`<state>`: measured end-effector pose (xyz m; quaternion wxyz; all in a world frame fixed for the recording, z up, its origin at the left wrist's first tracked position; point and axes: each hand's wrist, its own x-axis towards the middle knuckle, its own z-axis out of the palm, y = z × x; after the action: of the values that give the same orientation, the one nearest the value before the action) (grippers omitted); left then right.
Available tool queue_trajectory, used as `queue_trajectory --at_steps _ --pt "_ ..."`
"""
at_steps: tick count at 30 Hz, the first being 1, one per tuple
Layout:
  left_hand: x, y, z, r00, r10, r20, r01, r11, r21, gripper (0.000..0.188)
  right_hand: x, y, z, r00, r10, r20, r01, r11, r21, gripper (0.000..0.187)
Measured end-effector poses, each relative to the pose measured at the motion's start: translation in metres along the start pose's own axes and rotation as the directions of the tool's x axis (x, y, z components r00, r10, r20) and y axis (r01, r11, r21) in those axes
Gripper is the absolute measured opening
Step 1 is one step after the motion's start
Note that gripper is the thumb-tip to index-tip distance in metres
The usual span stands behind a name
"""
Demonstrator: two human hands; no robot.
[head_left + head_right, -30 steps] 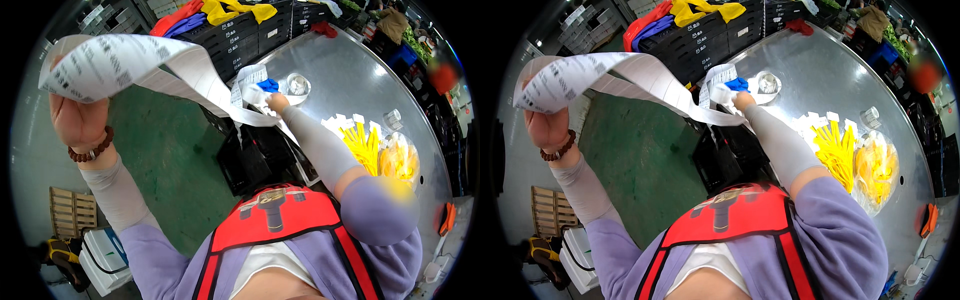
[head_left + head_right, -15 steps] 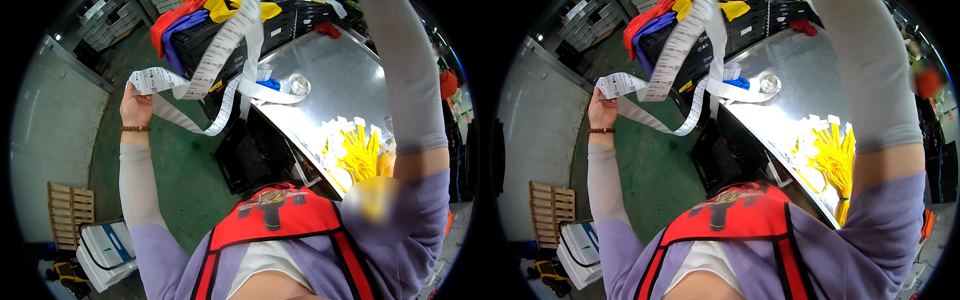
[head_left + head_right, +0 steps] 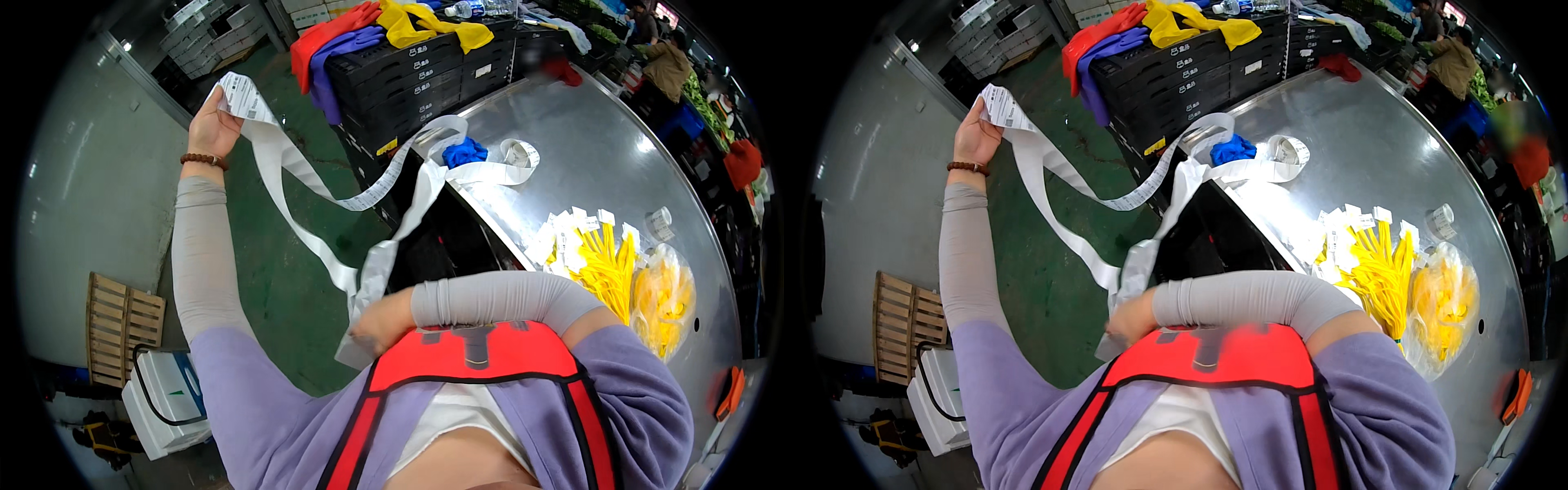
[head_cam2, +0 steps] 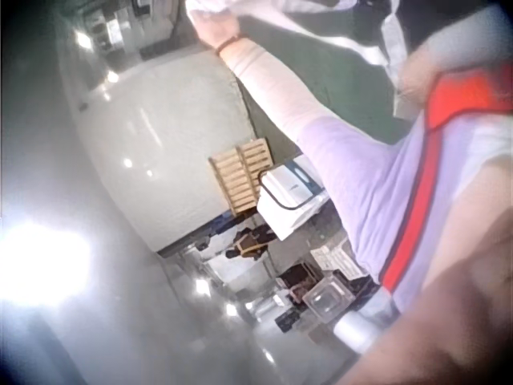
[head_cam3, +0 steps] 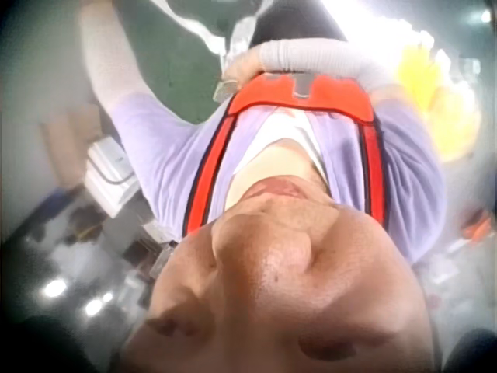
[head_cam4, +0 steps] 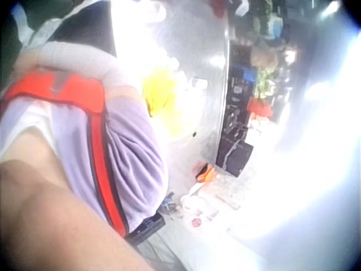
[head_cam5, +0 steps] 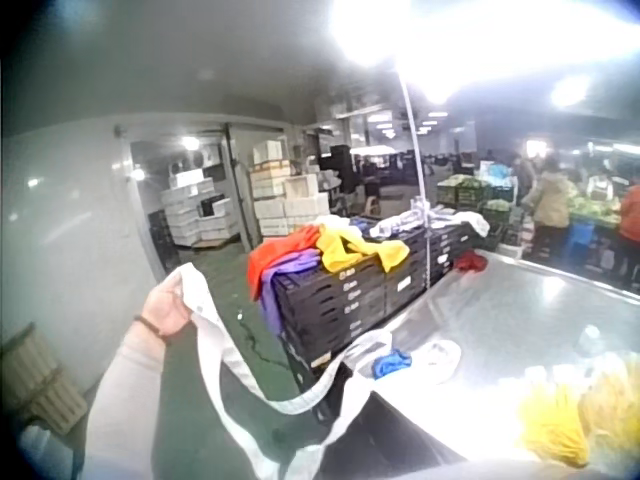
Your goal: The person repeatedly picks up small white labels from a roll and attaches them to bundles of yellow rubber bands on a stainless steel table. The person handles the labels and bundles one at a time, placing the labeled bundles back on the table.
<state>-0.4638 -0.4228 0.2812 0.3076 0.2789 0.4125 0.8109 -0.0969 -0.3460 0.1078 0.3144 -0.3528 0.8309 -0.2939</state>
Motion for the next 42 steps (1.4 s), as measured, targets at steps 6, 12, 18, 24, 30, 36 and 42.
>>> queue_trajectory --at_steps 6,12,18,24,30,36,42 --pt "-0.051 -0.005 0.1 0.953 -0.142 0.269 0.064 0.959 0.277 0.037 -0.05 0.0 -0.162 -0.024 -0.04 -0.999 0.527 0.848 -0.047 0.034" --pt "-0.054 -0.01 0.143 0.97 0.03 0.241 -0.113 0.933 0.342 0.046 -0.094 -0.022 -0.209 0.601 0.046 -0.798 0.467 0.791 0.396 0.044" --pt "0.007 0.04 0.046 0.887 -0.035 0.46 0.042 0.999 -0.005 0.04 -0.119 -0.048 -0.097 0.863 -0.237 -0.445 0.496 0.558 0.665 0.042" --pt "0.008 -0.015 -0.015 0.931 0.062 -0.36 -0.021 0.993 0.116 0.036 -0.247 -0.077 -0.019 0.782 -0.457 -0.423 0.612 0.436 0.66 0.051" --pt "0.008 -0.101 -0.095 0.927 -0.064 -0.368 0.087 0.995 0.045 0.034 -0.351 -0.109 -0.024 0.204 -0.871 -0.447 0.917 0.329 -0.224 0.037" --pt "0.059 -0.193 -0.086 0.892 -0.146 -0.428 0.102 0.987 -0.126 0.028 -0.346 -0.129 0.004 0.09 0.335 -0.938 0.443 0.83 0.339 0.033" --pt "0.045 -0.23 -0.128 0.683 -0.292 -0.669 0.547 0.812 0.205 0.027 -0.4 -0.088 0.001 0.246 0.541 -0.804 0.134 0.803 0.581 0.044"
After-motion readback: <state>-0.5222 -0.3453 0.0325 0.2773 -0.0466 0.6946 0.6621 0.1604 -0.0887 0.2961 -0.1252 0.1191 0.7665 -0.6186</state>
